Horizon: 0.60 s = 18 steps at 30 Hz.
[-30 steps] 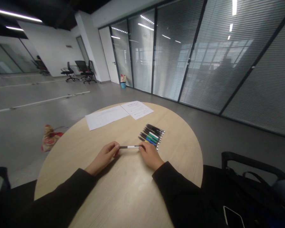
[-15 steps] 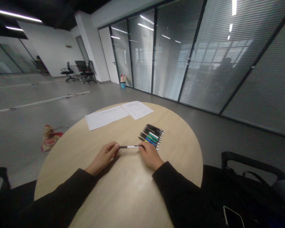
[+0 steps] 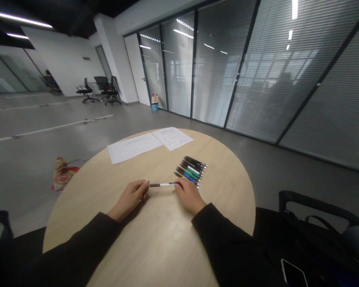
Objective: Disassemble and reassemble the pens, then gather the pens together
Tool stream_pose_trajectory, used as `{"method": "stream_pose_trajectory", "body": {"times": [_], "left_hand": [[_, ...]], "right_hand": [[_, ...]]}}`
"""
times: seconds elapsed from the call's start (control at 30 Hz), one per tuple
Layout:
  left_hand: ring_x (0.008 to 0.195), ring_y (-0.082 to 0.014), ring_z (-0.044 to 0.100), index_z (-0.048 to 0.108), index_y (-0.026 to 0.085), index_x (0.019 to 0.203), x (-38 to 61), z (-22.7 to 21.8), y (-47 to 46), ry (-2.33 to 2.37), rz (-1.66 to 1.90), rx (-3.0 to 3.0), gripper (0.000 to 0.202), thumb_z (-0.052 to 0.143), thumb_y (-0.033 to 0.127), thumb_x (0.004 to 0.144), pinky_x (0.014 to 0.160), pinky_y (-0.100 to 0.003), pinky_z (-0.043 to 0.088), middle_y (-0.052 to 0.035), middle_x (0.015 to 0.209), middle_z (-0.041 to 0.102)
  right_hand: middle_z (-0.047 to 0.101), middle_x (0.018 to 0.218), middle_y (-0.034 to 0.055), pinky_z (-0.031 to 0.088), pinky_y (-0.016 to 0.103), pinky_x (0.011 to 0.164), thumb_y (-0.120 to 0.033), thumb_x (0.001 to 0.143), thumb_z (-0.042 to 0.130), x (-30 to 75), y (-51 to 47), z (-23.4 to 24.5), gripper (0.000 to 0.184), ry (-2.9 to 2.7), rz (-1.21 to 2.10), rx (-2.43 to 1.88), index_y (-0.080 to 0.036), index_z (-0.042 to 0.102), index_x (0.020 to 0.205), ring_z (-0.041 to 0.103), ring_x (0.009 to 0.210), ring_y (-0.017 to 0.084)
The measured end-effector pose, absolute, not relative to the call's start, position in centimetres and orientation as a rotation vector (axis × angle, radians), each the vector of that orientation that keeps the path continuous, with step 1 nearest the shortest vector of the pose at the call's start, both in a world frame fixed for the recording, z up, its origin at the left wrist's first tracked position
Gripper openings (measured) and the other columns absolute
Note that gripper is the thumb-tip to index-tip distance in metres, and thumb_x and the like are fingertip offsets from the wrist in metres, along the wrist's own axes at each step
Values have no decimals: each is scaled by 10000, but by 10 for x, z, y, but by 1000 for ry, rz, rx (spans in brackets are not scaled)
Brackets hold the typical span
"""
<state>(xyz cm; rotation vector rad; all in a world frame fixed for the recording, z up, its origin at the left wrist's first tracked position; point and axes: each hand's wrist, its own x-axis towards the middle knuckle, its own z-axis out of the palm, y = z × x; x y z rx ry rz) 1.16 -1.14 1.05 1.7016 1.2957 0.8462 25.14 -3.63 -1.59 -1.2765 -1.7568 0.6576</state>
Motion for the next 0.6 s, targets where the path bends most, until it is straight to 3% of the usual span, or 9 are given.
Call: {"method": "stream_pose_trajectory", "body": {"times": [0.6], "left_hand": [[418, -90, 326, 433, 187, 524, 14, 14, -14, 1321, 853, 1651, 589, 419, 636, 904, 470, -244, 246, 38, 435, 396]], "right_hand": [[678, 910, 42, 435, 293, 791, -183, 927, 517, 252, -34, -18, 161, -1721, 615, -1210, -176, 677, 950, 594, 838, 177]]}}
